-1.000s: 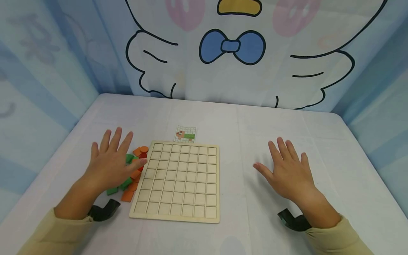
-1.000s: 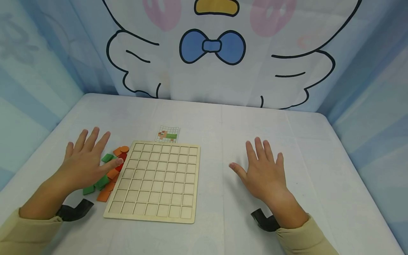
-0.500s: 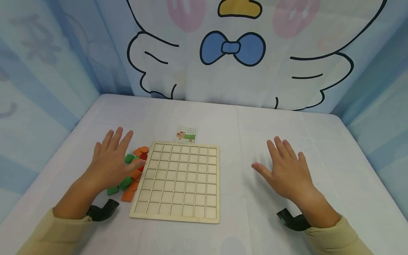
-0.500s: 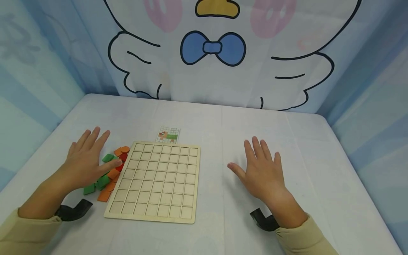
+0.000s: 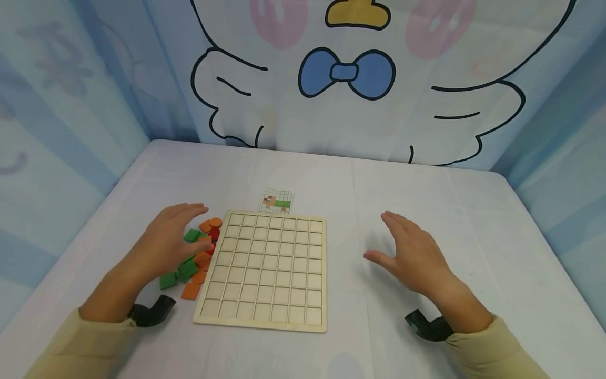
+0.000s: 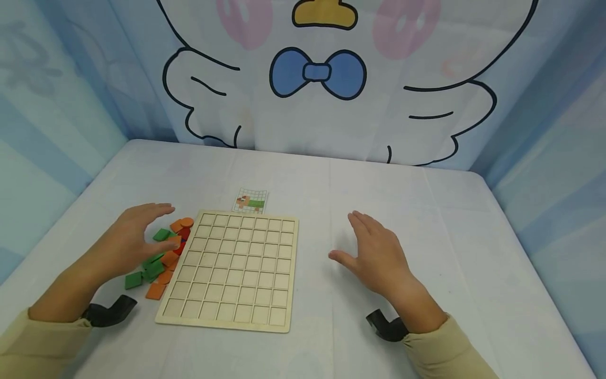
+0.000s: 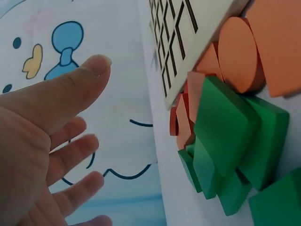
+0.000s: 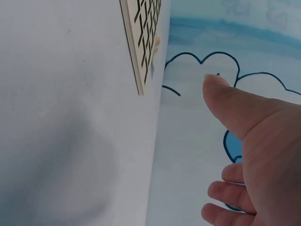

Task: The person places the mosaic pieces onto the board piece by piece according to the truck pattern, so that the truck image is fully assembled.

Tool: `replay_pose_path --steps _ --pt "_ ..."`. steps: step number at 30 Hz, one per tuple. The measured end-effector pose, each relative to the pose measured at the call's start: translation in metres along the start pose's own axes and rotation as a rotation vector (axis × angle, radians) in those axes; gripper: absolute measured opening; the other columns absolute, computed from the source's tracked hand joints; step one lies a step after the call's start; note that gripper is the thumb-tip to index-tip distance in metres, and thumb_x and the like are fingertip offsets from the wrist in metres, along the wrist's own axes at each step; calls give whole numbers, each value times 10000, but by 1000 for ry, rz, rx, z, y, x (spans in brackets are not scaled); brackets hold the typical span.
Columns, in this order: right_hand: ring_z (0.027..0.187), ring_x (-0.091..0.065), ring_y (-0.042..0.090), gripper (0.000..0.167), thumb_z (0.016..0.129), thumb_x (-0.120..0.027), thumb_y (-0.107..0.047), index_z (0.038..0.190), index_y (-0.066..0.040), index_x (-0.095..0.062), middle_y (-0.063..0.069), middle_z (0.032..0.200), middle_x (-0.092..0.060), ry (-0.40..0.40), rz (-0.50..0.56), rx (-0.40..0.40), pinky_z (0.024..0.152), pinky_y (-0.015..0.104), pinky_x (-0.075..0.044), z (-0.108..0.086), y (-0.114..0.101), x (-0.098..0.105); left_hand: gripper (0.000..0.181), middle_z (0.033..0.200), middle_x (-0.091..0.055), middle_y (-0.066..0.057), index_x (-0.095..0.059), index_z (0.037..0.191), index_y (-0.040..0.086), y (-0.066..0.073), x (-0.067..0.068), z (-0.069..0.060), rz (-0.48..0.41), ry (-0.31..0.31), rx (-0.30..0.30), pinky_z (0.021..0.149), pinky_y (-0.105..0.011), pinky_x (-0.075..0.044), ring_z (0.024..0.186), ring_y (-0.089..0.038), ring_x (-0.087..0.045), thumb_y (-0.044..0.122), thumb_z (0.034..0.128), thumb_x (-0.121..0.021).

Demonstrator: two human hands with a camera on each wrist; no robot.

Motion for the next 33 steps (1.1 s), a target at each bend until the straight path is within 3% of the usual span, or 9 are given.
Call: replay_pose_path --steps 10,21,33 --pt "1312 -461 414 807 825 -830 -326 1433 51 -459 224 1427 -509 -59 156 55 1047 565 -393 6 -11 -18 588 1381 -509 -287 -579 1358 2 -17 -6 -2 -4 -68 48 1027 -674 -338 1308 -500 -377 248 871 -797" --pt "1288 -496 375 808 804 -847 -353 1427 17 -489 176 1399 -546 -155 189 102 1045 525 -410 10 -30 -42 467 1301 -569 -293 -665 1262 6 -33 -16 0 0 -123 75 978 -666 -391 1239 -508 -450 252 884 -783" --pt "1264 -520 358 792 783 -861 -358 1399 8 -522 161 1371 -571 -199 183 188 1035 520 -412 11 -52 -61 340 1162 -670 -189 -728 1147 30 -36 -20 9 -11 -150 10 939 -623 -443 1159 -459 -531 203 864 -801"
Point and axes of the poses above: each hand's wrist, its own z-axis towards the middle knuckle, its own x-axis out of the back of the hand, y = z × x, the point moved 7 cm from there along z, towards the middle knuckle
